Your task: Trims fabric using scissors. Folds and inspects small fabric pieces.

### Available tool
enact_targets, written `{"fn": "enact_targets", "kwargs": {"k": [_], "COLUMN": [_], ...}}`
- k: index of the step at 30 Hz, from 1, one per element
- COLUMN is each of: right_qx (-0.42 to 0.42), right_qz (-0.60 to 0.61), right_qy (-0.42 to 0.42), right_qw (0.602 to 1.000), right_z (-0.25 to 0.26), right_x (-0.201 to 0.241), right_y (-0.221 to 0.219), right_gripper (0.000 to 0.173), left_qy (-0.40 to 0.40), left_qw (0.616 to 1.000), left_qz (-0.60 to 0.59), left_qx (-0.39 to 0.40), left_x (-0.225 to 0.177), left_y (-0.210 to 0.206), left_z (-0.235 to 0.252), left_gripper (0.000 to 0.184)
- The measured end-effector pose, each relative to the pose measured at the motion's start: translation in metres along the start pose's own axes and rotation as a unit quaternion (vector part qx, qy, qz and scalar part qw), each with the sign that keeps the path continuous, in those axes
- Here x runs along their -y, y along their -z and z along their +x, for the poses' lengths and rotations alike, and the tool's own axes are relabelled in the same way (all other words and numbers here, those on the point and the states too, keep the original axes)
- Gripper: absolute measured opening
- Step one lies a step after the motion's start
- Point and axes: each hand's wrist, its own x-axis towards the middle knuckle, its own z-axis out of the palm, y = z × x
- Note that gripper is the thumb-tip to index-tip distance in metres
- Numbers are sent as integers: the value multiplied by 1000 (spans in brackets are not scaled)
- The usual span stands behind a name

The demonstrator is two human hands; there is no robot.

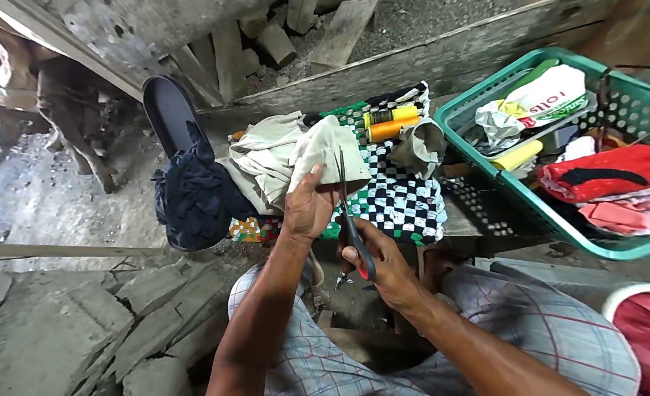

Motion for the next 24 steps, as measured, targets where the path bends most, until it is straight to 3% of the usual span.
{"fn": "enact_targets", "kwargs": {"k": [24], "right_qx": [-32], "right_qz": [4], "right_qy": [3], "right_qw": [999], "right_z": [2], "right_x": [-2], "right_y": [-2], "right_gripper": [58], "left_qy": [-4], "left_qw": [1000], "left_qz": [0], "left_qx": [18], "left_x": [-1], "left_y": [3], "left_z": [3], "left_gripper": [39]}}
